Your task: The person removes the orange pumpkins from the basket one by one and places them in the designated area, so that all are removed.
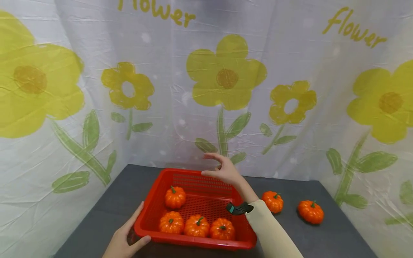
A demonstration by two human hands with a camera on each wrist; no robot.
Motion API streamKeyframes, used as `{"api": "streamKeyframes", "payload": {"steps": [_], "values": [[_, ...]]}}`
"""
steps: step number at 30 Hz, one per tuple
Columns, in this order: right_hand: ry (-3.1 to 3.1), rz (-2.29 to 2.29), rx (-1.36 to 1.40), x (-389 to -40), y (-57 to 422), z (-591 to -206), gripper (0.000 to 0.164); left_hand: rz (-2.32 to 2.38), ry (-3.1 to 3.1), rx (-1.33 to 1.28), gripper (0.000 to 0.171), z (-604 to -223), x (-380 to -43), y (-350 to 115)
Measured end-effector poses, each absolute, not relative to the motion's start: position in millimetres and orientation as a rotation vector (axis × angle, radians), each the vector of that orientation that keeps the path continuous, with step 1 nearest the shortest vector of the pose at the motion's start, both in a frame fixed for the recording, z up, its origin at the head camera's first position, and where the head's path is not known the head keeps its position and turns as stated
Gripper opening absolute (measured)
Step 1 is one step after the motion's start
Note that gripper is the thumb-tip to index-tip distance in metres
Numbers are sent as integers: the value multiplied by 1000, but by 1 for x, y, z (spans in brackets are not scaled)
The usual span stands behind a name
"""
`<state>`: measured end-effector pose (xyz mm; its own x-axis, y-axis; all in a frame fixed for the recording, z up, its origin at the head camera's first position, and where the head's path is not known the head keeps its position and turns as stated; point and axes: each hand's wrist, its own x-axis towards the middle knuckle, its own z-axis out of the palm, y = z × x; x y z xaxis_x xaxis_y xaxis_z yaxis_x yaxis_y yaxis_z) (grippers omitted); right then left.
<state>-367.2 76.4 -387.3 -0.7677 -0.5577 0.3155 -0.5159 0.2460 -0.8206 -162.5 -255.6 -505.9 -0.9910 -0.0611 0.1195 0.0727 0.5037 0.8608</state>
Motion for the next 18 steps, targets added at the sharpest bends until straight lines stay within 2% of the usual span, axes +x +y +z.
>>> {"api": "streamKeyframes", "payload": {"steps": [12, 18], "values": [[2429, -1402, -1175, -362, 21, -410, 64, -1469, -2632, -16, 95, -508, -163, -256], [2433, -1295, -1133, -361, 7, -422, 65, -1465, -2643, 4, 95, -505, -164, -257]]}}
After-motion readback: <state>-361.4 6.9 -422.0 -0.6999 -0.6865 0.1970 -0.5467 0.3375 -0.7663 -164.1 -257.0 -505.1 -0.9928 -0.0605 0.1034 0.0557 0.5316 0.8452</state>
